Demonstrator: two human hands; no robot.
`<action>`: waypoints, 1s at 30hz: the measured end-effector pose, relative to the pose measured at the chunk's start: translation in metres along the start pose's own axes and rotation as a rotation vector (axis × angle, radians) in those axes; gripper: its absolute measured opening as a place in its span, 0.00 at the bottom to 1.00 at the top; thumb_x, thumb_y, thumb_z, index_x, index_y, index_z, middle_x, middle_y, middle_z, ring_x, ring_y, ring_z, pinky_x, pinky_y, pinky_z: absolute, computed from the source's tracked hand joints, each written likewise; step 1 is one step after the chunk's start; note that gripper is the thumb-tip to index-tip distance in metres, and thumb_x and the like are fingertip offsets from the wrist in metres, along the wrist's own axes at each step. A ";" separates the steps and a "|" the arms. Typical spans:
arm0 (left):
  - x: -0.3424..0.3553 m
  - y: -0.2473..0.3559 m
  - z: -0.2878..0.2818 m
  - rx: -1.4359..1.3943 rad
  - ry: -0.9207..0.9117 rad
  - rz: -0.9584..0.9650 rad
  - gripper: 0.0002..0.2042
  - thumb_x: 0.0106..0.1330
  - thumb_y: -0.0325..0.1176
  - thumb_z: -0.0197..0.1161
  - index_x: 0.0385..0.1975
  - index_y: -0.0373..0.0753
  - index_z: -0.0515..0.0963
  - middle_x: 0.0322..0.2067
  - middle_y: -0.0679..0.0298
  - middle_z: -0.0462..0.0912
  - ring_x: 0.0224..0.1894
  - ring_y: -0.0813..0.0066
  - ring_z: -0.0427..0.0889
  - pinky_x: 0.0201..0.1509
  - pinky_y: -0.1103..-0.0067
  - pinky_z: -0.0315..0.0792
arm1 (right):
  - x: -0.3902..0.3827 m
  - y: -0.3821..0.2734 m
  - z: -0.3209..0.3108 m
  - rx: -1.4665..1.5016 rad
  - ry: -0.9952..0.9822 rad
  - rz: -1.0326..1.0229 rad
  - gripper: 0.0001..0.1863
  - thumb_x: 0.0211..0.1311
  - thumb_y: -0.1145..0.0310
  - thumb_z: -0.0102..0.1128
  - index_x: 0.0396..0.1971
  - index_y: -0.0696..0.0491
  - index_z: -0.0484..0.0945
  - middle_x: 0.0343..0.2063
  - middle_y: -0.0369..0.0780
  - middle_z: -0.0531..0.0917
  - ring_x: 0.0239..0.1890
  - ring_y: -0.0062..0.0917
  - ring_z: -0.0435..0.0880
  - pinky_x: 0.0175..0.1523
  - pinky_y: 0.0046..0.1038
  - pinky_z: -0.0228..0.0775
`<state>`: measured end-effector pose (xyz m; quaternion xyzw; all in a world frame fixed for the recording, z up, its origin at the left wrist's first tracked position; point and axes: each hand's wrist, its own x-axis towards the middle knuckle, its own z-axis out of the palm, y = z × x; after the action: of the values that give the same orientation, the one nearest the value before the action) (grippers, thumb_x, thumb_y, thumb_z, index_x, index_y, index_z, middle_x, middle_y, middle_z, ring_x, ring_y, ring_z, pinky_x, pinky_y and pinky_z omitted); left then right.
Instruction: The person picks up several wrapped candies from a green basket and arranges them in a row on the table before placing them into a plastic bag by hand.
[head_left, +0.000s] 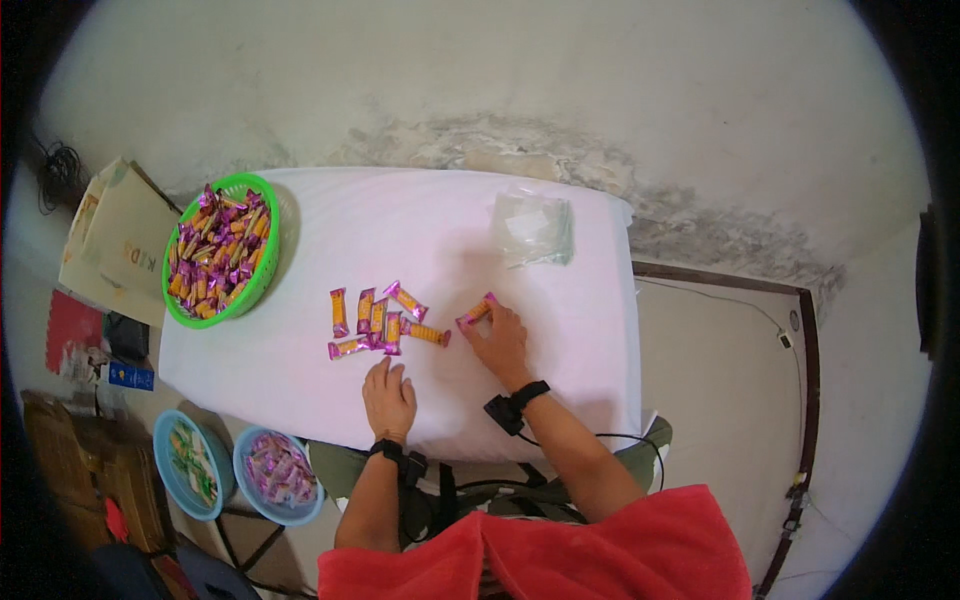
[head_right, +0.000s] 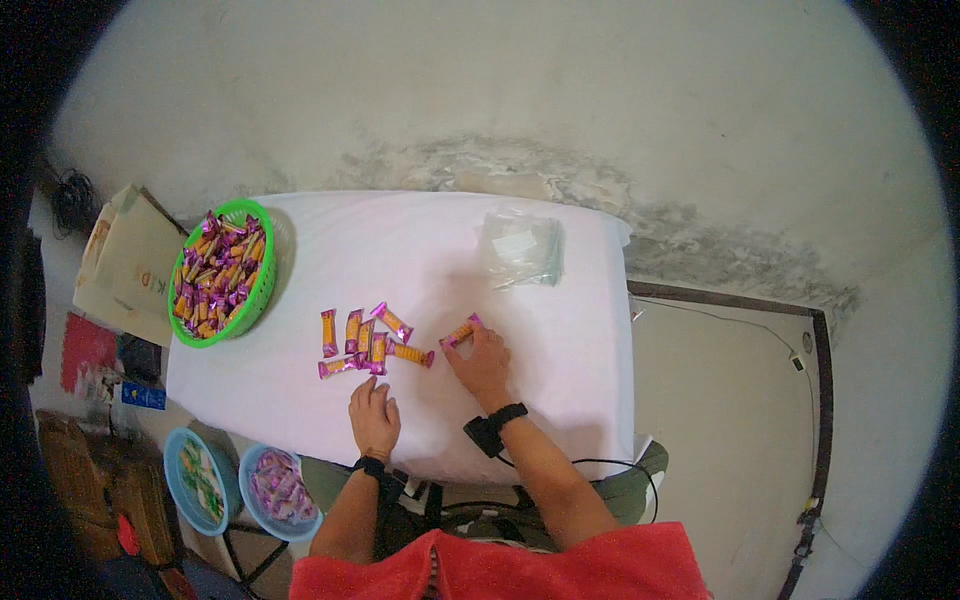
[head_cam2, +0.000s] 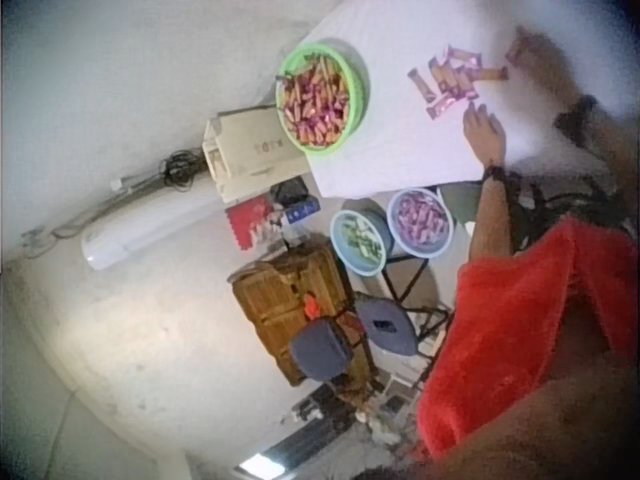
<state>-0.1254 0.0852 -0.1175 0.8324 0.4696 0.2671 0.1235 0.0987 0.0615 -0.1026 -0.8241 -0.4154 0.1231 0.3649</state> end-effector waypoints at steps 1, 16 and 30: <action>-0.001 0.001 0.000 -0.008 0.001 -0.001 0.13 0.56 0.30 0.60 0.42 0.39 0.74 0.52 0.54 0.72 0.56 0.53 0.68 0.57 0.61 0.63 | 0.001 -0.003 0.002 -0.056 0.001 0.001 0.29 0.48 0.56 0.67 0.50 0.53 0.72 0.39 0.40 0.78 0.46 0.35 0.74 0.49 0.39 0.64; 0.000 -0.001 0.002 -0.024 0.003 0.004 0.14 0.56 0.30 0.59 0.43 0.39 0.74 0.52 0.54 0.72 0.55 0.52 0.68 0.57 0.61 0.63 | 0.057 0.021 -0.023 -0.414 -0.241 -0.624 0.24 0.52 0.73 0.56 0.53 0.48 0.72 0.49 0.45 0.74 0.53 0.38 0.71 0.61 0.40 0.59; 0.000 -0.002 0.000 0.005 -0.006 0.003 0.15 0.56 0.30 0.60 0.44 0.39 0.73 0.52 0.54 0.72 0.55 0.52 0.68 0.57 0.61 0.63 | 0.010 0.036 -0.004 -0.117 -0.078 -0.258 0.26 0.53 0.59 0.63 0.51 0.53 0.73 0.40 0.43 0.77 0.45 0.38 0.75 0.48 0.38 0.67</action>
<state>-0.1269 0.0862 -0.1180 0.8341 0.4689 0.2637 0.1222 0.1281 0.0532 -0.1241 -0.7783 -0.5381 0.0828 0.3127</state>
